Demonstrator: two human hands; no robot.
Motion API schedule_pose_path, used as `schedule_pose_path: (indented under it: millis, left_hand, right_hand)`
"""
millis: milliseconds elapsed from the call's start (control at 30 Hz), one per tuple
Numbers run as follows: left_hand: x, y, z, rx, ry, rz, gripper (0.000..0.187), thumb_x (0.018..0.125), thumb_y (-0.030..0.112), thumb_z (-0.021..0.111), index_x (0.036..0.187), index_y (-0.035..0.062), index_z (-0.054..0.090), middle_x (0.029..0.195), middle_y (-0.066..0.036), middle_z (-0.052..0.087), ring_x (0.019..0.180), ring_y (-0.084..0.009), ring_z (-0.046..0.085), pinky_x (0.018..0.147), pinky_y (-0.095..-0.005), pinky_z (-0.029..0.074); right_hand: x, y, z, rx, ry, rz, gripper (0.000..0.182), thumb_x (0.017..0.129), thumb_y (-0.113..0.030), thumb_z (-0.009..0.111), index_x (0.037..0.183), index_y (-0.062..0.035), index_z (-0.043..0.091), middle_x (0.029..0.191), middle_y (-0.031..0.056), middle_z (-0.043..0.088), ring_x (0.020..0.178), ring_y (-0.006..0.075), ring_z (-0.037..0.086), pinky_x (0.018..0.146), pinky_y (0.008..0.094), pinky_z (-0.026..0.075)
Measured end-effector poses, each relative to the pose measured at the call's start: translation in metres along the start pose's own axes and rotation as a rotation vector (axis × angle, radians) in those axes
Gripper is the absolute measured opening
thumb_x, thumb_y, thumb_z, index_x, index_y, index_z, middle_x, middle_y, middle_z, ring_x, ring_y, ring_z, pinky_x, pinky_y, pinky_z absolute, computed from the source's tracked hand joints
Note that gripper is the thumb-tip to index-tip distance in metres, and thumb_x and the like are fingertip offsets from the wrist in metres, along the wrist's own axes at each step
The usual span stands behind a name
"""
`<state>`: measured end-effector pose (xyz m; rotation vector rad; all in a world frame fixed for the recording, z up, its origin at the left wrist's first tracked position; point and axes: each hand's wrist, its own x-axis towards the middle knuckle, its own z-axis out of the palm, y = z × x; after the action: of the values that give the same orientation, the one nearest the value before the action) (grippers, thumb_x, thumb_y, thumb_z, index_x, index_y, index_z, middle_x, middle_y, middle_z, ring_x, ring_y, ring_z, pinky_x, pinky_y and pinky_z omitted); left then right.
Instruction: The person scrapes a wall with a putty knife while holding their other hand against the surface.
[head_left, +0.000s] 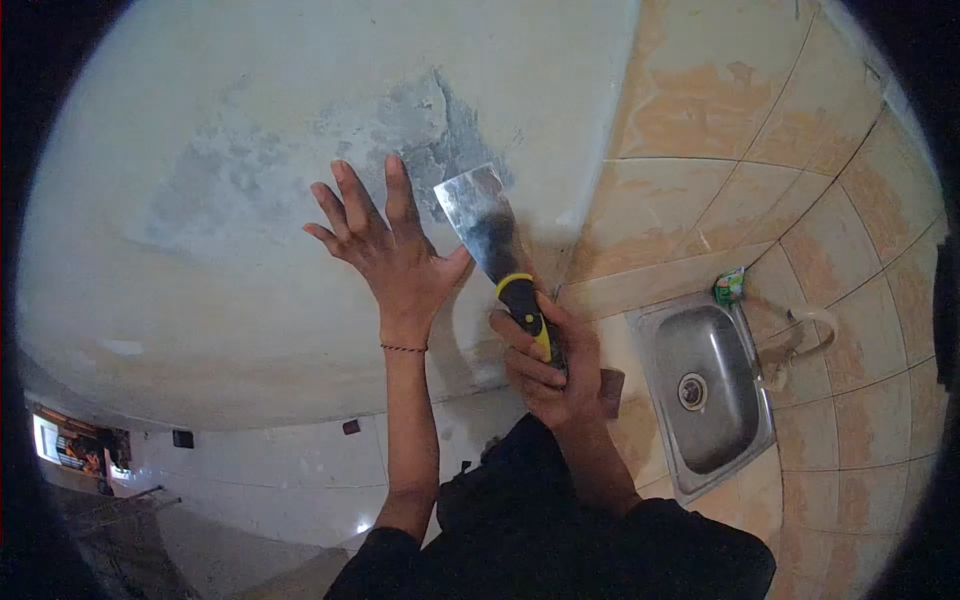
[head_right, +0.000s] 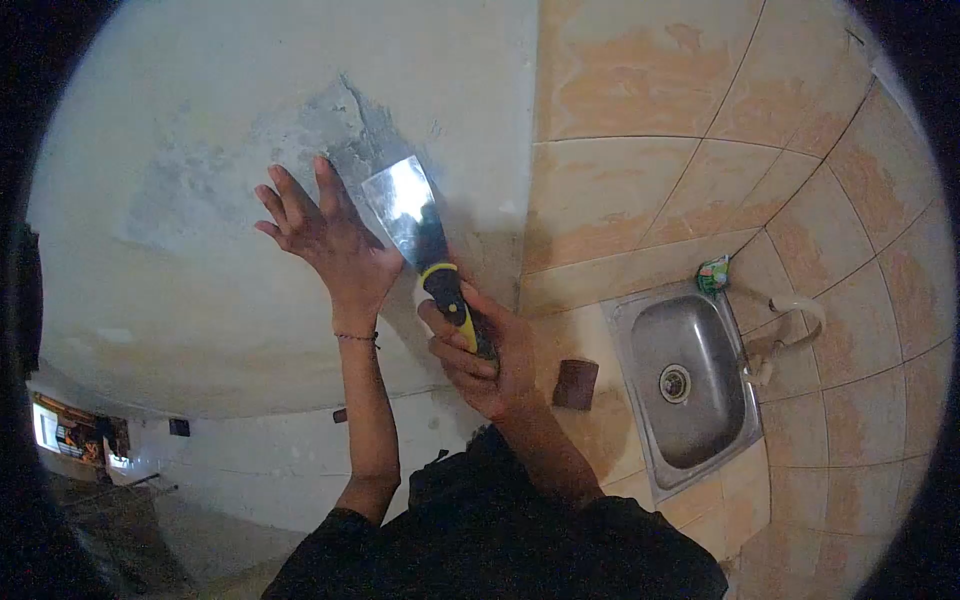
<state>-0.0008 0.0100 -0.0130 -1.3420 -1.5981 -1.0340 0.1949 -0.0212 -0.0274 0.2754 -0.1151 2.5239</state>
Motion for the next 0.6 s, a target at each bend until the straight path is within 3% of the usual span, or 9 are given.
schedule_pose_path:
  millis: [200, 300, 400, 600]
  left_hand:
    - [-0.001, -0.001, 0.001, 0.014, -0.002, 0.011, 0.109, 0.068, 0.06, 0.068, 0.159, 0.0227, 0.022, 0.165, -0.018, 0.004, 0.152, -0.0411, -0.007, 0.116, -0.0589, -0.014]
    - [0.001, 0.003, -0.002, -0.006, -0.008, 0.003, 0.11, 0.067, 0.057, 0.07, 0.159, 0.022, 0.022, 0.165, -0.019, 0.004, 0.152, -0.0418, -0.008, 0.117, -0.0586, -0.014]
    - [0.0, 0.001, 0.002, -0.005, 0.019, 0.017, 0.111, 0.068, 0.06, 0.071, 0.159, 0.0216, 0.022, 0.165, -0.019, 0.004, 0.151, -0.0425, -0.007, 0.116, -0.059, -0.014]
    - [0.0, 0.002, 0.001, 0.027, -0.002, 0.014, 0.113, 0.069, 0.071, 0.068, 0.159, 0.0209, 0.021, 0.165, -0.019, 0.003, 0.151, -0.0426, -0.008, 0.116, -0.0605, -0.013]
  right_hand:
    - [-0.001, 0.005, 0.005, 0.146, 0.032, 0.008, 0.038, 0.107, -0.028, 0.04, 0.145, -0.0214, 0.041, 0.074, 0.0052, 0.041, 0.04, 0.0056, 0.036, 0.029, 0.0159, 0.031]
    - [-0.002, 0.005, 0.004, 0.14, -0.023, -0.031, 0.028, 0.108, -0.024, 0.036, 0.129, -0.0082, 0.042, 0.078, 0.0057, 0.04, 0.04, 0.0042, 0.039, 0.029, 0.0156, 0.036]
    - [0.004, 0.004, 0.002, 0.127, -0.034, -0.008, 0.027, 0.108, -0.024, 0.035, 0.129, -0.0085, 0.043, 0.079, 0.0069, 0.04, 0.04, 0.0046, 0.04, 0.028, 0.0162, 0.035]
    - [-0.002, 0.007, 0.019, 0.201, -0.024, -0.027, 0.038, 0.109, -0.026, 0.03, 0.146, -0.019, 0.037, 0.079, 0.0074, 0.039, 0.04, 0.0048, 0.037, 0.028, 0.016, 0.032]
